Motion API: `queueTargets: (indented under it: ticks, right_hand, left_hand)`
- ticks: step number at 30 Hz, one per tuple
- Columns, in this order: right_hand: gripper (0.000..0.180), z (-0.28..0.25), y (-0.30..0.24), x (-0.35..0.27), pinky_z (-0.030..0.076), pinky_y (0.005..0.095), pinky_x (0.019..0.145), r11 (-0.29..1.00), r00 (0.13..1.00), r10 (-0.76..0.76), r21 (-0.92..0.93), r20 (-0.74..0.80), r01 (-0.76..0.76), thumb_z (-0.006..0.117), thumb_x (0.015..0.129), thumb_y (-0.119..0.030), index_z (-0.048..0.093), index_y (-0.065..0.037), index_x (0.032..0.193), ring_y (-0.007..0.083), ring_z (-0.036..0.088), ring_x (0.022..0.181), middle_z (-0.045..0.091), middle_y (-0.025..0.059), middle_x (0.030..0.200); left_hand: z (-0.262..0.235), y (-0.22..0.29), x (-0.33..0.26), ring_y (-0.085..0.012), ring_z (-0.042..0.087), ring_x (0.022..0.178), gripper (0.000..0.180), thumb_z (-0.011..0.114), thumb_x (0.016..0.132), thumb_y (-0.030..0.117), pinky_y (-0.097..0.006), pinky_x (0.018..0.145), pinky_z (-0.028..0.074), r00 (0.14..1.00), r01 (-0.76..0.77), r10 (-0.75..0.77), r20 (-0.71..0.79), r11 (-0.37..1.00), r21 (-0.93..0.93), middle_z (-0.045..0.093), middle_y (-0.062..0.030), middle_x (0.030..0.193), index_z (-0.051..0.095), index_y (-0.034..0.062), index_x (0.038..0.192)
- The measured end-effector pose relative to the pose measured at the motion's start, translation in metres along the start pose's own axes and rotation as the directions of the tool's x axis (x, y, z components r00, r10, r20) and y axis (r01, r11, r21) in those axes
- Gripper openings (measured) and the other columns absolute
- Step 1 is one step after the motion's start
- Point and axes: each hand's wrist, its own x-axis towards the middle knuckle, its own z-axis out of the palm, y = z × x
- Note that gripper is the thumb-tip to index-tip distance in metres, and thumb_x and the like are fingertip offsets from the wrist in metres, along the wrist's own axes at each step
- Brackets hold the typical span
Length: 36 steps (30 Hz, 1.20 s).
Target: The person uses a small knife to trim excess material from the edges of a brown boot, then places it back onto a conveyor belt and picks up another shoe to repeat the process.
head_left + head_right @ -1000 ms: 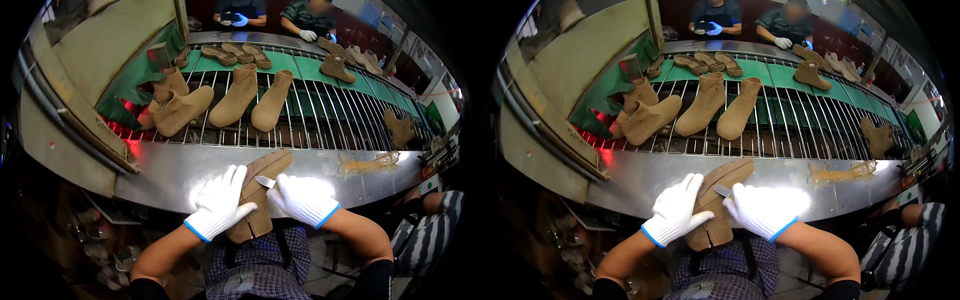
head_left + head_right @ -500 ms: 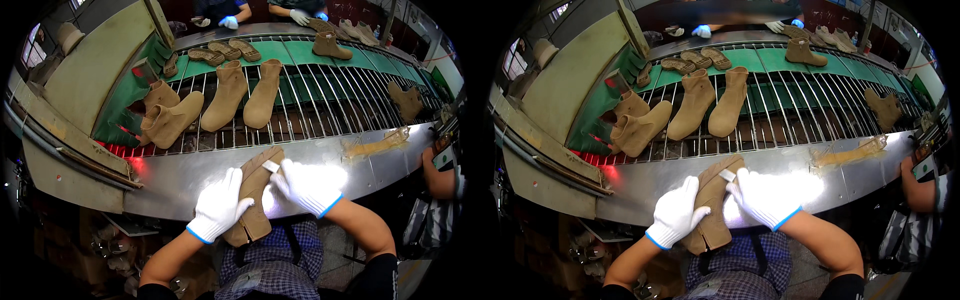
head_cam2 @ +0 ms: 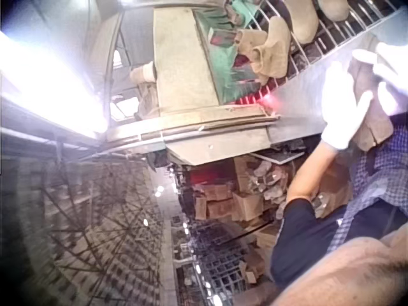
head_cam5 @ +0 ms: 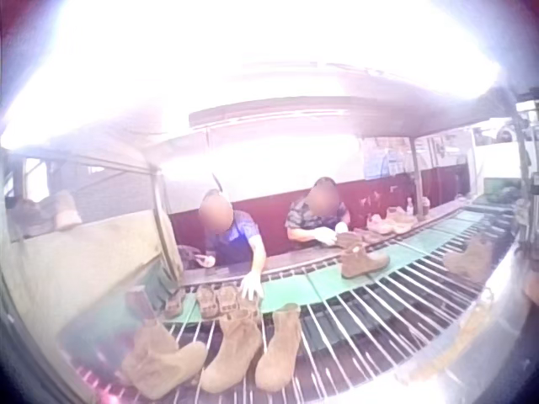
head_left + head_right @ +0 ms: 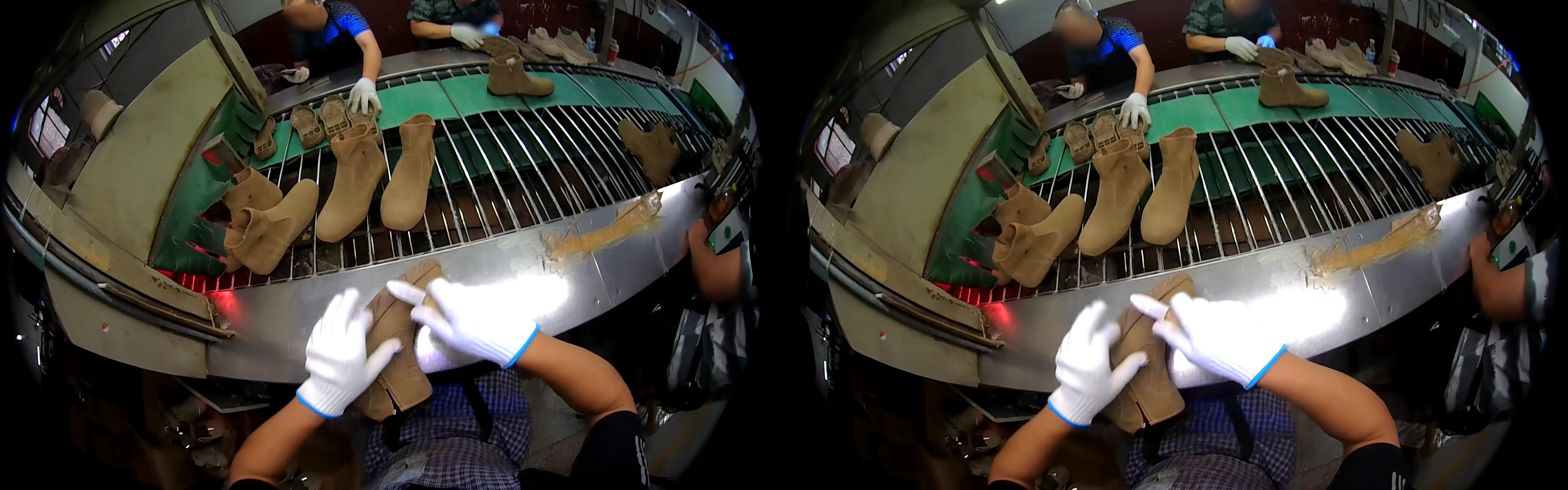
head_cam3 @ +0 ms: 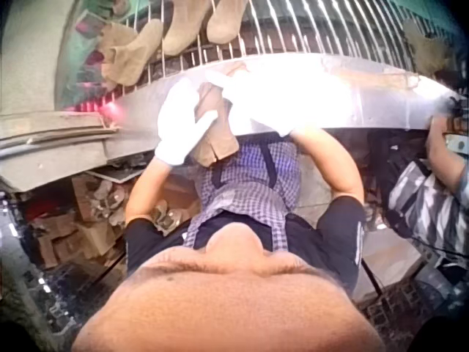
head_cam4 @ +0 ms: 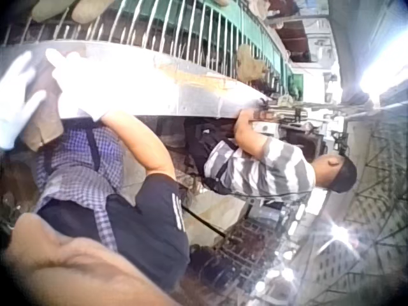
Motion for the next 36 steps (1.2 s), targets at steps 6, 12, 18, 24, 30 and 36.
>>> queueTargets:
  ticks: [6,12,18,24,30,36]
  right_hand:
    - [0.045,-0.004,0.012,-0.020,0.059,0.0467,0.066,0.974,0.970,0.216,-0.090,0.115,-0.206,0.061,0.108,-0.047,0.062,-0.002,0.113,0.0374,0.074,0.070,0.074,0.0157,0.079]
    - [0.045,0.025,0.030,-0.005,0.059,0.0499,0.064,0.978,0.981,0.195,0.073,0.025,-0.196,0.057,0.109,-0.049,0.061,-0.004,0.110,0.0386,0.074,0.070,0.073,0.0176,0.079]
    - [0.048,0.030,0.064,-0.016,0.061,0.0498,0.069,0.993,0.999,0.034,-0.118,0.042,-0.029,0.064,0.103,-0.052,0.063,-0.006,0.117,0.0383,0.075,0.076,0.075,0.0193,0.093]
    - [0.058,0.091,0.116,-0.061,0.062,0.0449,0.070,0.975,0.823,0.118,-0.094,-0.555,-0.203,0.075,0.096,-0.039,0.059,-0.006,0.140,0.0344,0.076,0.079,0.076,0.0195,0.099]
    - [0.049,0.043,0.075,-0.053,0.059,0.0398,0.073,0.235,0.740,0.659,0.897,0.137,-0.375,0.054,0.112,-0.028,0.046,-0.006,0.155,0.0251,0.070,0.077,0.072,0.0086,0.094]
    - [0.051,0.080,0.084,-0.073,0.051,0.0417,0.106,0.741,0.835,0.526,0.568,-0.160,-0.358,0.061,0.108,-0.033,0.056,0.004,0.143,0.0346,0.066,0.118,0.067,0.0240,0.127]
  left_hand:
    - [0.031,0.017,0.073,-0.0437,0.059,0.134,0.104,0.088,0.077,0.050,-0.050,0.105,0.055,0.894,0.266,-0.220,0.390,0.962,-0.068,0.050,-0.0242,0.157,0.042,0.0007,0.156]
    - [0.049,0.015,0.071,-0.0380,0.070,0.121,0.087,0.083,0.082,0.054,-0.047,0.102,0.057,0.895,0.283,-0.251,0.368,0.958,-0.037,0.067,-0.0190,0.140,0.054,0.0040,0.148]
    - [0.048,0.013,0.066,-0.0368,0.071,0.121,0.081,0.084,0.082,0.052,-0.045,0.103,0.057,0.911,0.287,-0.255,0.324,0.956,-0.054,0.071,-0.0175,0.134,0.059,0.0052,0.144]
    - [0.011,0.032,0.068,-0.0380,0.072,0.116,0.078,0.090,0.079,0.045,-0.044,0.100,0.058,0.957,0.247,-0.208,0.204,0.951,-0.188,0.072,-0.0194,0.129,0.062,0.0020,0.138]
    - [-0.093,0.014,0.010,-0.0402,0.072,0.112,0.096,0.104,0.062,0.015,-0.047,0.096,0.060,0.974,-0.151,0.054,-0.219,0.878,-0.455,0.068,-0.0248,0.128,0.051,-0.0002,0.142]
    - [-0.018,-0.052,-0.063,-0.0403,0.067,0.127,0.095,0.096,0.075,0.033,-0.046,0.107,0.055,0.799,0.592,-0.504,0.329,0.755,-0.282,0.066,-0.0220,0.139,0.047,0.0076,0.153]
